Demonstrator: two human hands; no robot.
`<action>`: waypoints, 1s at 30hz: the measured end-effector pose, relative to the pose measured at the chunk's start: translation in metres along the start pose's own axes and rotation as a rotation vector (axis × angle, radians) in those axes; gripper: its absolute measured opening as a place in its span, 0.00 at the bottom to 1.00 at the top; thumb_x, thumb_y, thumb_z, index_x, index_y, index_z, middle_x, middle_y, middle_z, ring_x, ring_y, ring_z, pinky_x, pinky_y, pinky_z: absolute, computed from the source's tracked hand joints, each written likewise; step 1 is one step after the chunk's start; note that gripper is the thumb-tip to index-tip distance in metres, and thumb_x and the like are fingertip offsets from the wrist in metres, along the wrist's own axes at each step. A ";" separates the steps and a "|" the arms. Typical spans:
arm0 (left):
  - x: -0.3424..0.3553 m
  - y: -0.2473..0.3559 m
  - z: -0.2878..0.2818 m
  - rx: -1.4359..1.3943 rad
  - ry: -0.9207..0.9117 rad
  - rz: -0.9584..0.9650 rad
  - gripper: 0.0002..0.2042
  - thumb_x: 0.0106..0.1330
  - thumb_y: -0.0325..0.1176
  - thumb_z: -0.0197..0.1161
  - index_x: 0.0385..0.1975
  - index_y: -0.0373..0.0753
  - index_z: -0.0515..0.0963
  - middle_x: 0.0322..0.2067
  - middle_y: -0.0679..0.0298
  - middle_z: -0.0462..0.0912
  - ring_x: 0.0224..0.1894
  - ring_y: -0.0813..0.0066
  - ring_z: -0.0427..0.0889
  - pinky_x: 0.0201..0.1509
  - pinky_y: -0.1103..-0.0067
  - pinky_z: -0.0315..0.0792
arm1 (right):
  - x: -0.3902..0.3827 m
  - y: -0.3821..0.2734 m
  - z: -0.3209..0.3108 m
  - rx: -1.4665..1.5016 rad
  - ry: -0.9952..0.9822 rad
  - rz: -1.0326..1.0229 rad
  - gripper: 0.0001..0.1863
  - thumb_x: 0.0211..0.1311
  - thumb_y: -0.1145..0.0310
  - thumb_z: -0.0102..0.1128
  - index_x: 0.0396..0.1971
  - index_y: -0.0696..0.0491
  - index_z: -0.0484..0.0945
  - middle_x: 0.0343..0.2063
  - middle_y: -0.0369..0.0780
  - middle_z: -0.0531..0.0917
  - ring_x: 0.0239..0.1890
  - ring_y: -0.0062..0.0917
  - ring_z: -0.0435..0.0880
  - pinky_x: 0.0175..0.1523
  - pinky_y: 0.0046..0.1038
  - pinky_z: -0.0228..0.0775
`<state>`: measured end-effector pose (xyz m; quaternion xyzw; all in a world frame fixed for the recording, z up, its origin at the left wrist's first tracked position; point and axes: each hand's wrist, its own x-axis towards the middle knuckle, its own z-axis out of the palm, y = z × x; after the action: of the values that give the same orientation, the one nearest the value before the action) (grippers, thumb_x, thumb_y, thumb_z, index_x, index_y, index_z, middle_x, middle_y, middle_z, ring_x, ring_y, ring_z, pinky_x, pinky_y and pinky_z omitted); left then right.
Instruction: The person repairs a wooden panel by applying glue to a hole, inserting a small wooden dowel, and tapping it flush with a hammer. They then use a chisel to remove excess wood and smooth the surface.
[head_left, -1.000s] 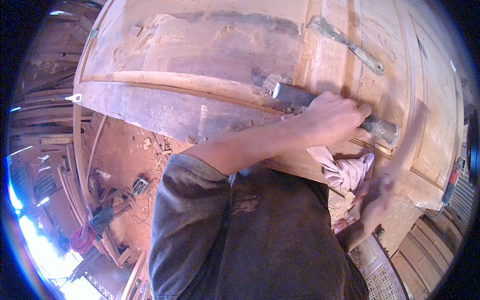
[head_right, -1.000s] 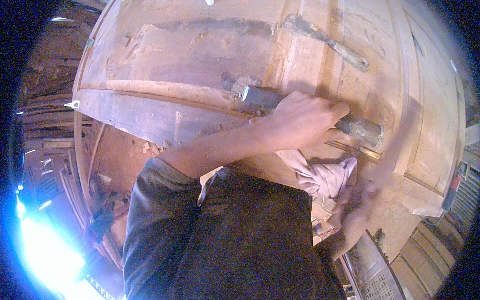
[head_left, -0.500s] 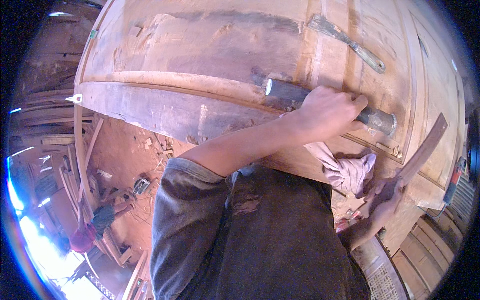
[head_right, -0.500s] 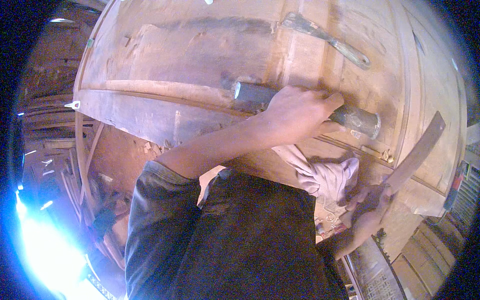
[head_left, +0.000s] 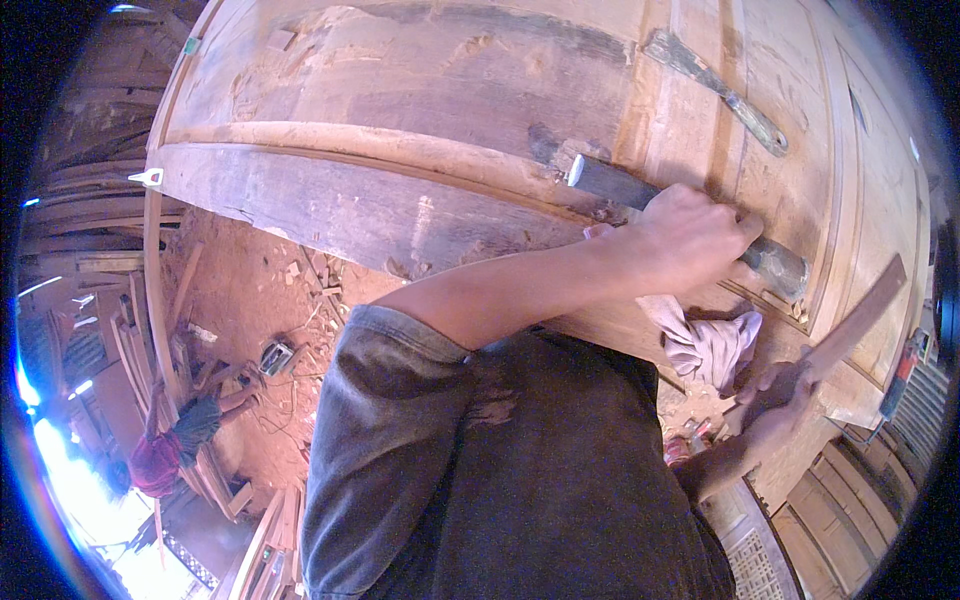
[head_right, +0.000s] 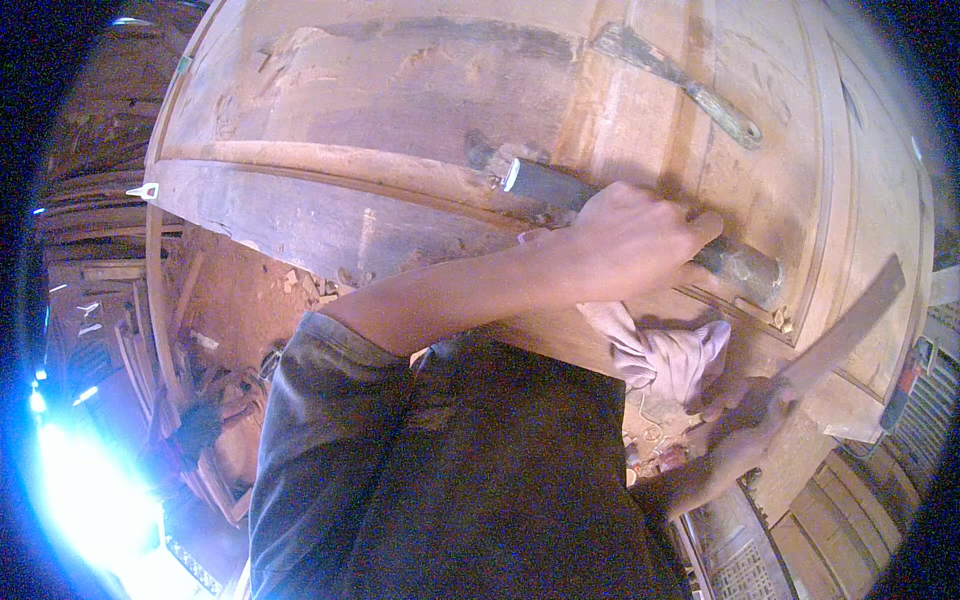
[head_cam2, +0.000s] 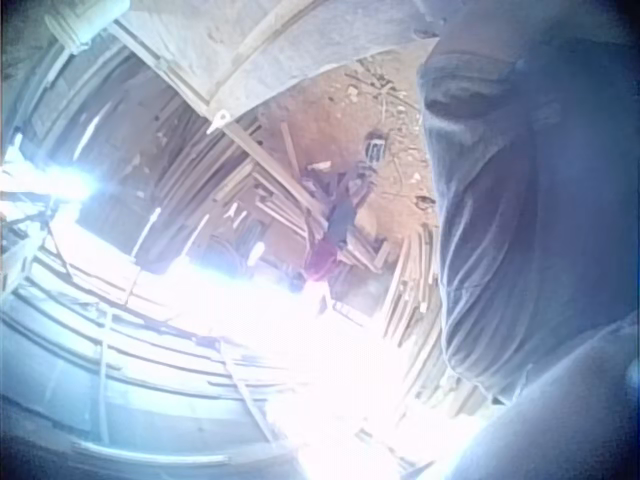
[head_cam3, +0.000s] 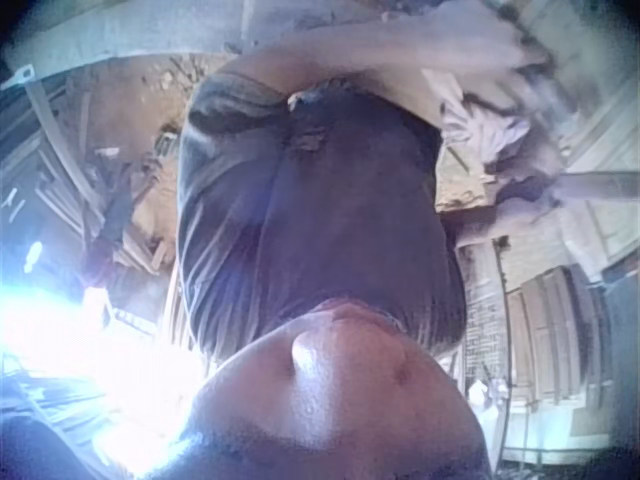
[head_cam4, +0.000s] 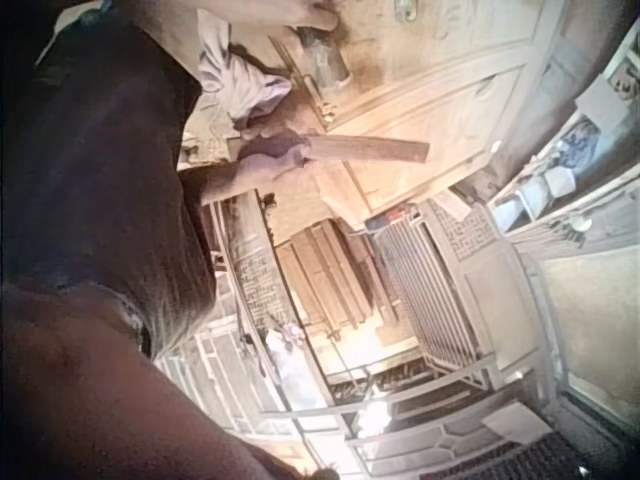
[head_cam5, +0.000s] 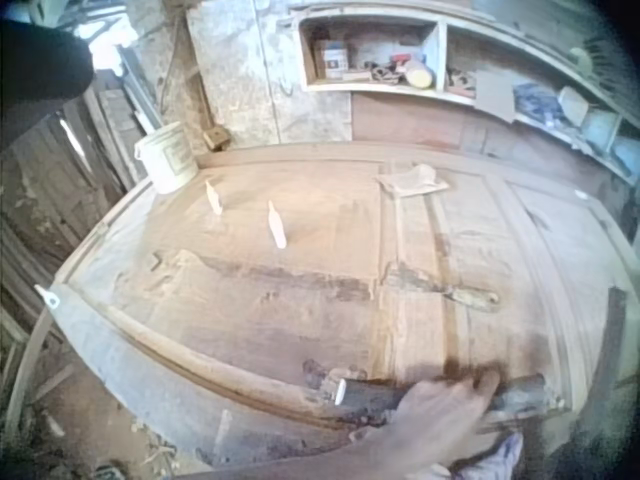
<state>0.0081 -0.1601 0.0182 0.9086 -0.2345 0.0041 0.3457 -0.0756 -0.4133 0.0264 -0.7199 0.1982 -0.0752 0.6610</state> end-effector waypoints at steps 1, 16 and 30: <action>0.001 0.001 -0.003 0.001 -0.028 -0.011 0.19 0.61 0.47 0.62 0.40 0.35 0.76 0.28 0.51 0.84 0.33 0.55 0.86 0.34 0.63 0.77 | 0.000 0.005 -0.001 -0.018 0.024 0.020 0.23 0.72 0.56 0.39 0.54 0.60 0.66 0.16 0.39 0.69 0.09 0.25 0.66 0.13 0.27 0.60; 0.002 -0.003 0.006 0.013 0.053 0.016 0.19 0.61 0.47 0.63 0.38 0.34 0.76 0.26 0.52 0.84 0.31 0.57 0.86 0.32 0.65 0.77 | 0.015 0.001 -0.011 0.026 -0.085 0.028 0.23 0.74 0.52 0.36 0.49 0.57 0.68 0.12 0.36 0.66 0.08 0.23 0.65 0.11 0.25 0.60; 0.003 -0.003 0.001 -0.030 0.004 0.015 0.20 0.64 0.49 0.59 0.42 0.36 0.73 0.27 0.52 0.83 0.30 0.53 0.85 0.30 0.62 0.77 | 0.000 0.015 -0.008 -0.143 -0.116 0.090 0.24 0.73 0.56 0.37 0.57 0.59 0.65 0.18 0.36 0.67 0.15 0.21 0.66 0.15 0.26 0.63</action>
<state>0.0122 -0.1604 0.0157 0.9016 -0.2404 0.0050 0.3597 -0.0814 -0.4207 0.0130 -0.7587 0.1967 0.0110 0.6209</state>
